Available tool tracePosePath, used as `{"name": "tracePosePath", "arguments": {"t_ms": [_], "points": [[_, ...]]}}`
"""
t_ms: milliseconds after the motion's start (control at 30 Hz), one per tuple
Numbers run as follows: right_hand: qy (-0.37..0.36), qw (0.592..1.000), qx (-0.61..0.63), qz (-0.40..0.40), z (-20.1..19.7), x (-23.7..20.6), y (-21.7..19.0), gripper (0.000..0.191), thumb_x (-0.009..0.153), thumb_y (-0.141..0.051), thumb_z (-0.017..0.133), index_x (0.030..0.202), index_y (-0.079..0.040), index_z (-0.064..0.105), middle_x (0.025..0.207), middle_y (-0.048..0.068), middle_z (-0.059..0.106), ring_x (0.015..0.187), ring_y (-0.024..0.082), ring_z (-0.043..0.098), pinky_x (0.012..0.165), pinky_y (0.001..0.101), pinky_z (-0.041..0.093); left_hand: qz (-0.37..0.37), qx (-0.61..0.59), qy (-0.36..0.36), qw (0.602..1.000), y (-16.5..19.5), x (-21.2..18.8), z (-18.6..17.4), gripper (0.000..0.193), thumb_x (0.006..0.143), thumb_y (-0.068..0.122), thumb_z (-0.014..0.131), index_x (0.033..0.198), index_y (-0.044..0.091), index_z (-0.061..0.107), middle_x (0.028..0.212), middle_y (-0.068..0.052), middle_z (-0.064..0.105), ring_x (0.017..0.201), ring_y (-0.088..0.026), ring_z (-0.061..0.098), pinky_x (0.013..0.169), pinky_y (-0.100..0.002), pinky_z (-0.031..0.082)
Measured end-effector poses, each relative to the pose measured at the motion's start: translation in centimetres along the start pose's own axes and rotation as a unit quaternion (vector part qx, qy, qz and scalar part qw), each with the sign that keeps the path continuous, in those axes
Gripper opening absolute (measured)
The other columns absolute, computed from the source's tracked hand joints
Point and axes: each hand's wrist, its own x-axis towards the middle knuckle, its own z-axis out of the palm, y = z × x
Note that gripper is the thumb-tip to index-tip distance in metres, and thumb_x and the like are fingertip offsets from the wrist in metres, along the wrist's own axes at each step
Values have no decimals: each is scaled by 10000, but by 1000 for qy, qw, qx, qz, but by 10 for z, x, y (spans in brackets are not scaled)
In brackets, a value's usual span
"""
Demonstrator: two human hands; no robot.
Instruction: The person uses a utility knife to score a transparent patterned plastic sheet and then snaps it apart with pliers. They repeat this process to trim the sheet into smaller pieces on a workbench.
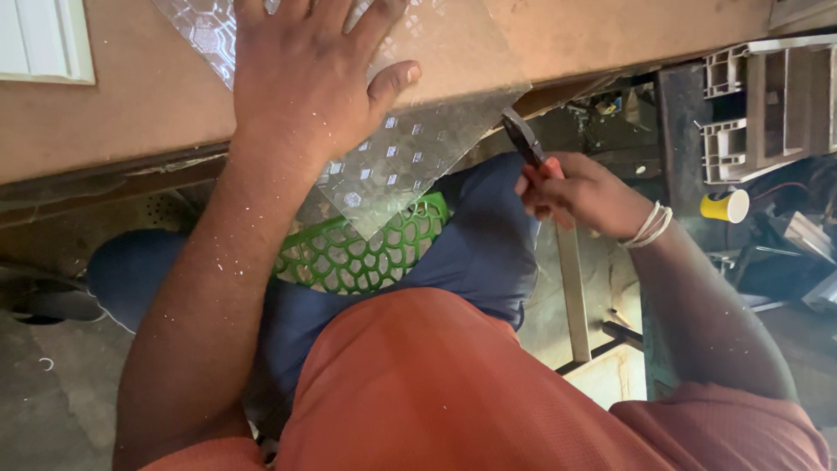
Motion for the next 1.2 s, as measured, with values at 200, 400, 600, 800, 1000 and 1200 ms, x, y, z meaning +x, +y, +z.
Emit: {"name": "tracePosePath", "arguments": {"t_ms": [200, 400, 600, 800, 1000, 1200], "points": [[0, 995, 95, -15, 4, 10, 12, 124, 869, -99, 549, 859, 15, 596, 771, 69, 624, 660, 130, 601, 598, 266, 500, 4, 6, -11, 1000, 2, 7, -9, 462, 1015, 519, 693, 1331, 184, 660, 1296, -45, 572, 1240, -262, 502, 1033, -591, 329], [-30, 996, 82, 8, 3, 8, 12, 72, 813, -85, 551, 784, -19, 544, 614, 69, 512, 424, 132, 411, 381, 304, 310, 11, -38, -40, 998, 6, 14, -21, 499, 1021, 438, 698, 1410, 129, 643, 1452, -119, 518, 1358, -325, 439, 1088, -621, 291], [-40, 992, 122, -8, 8, 13, 17, 57, 831, -94, 545, 807, -47, 523, 660, 44, 507, 493, 111, 440, 401, 287, 320, 16, 6, -56, 998, 3, 13, -15, 495, 1050, 476, 676, 1436, 169, 641, 1529, -107, 471, 1466, -318, 393, 1165, -624, 267], [-35, 992, 109, -57, 2, 15, 29, 89, 829, -109, 540, 821, -37, 592, 661, 52, 575, 498, 117, 503, 412, 272, 368, 6, 7, -64, 998, 3, 11, -12, 485, 1064, 487, 647, 1445, 188, 633, 1565, -111, 453, 1480, -325, 382, 1168, -639, 254], [-56, 989, 136, -9, -4, 38, 104, 123, 882, -174, 578, 867, -55, 605, 654, 17, 536, 475, 117, 476, 396, 289, 335, 1, 3, -72, 997, 2, 15, -10, 528, 1057, 506, 647, 1476, 187, 613, 1641, -131, 444, 1501, -351, 378, 1160, -647, 251], [158, 977, 138, 46, -103, 137, 158, 511, 1078, -487, 400, 1015, -35, 628, 736, 102, 642, 545, 203, 590, 472, 364, 476, 9, 12, -73, 997, 3, 14, -10, 494, 1090, 497, 622, 1486, 202, 609, 1626, -136, 463, 1510, -358, 394, 1163, -651, 247]]}}
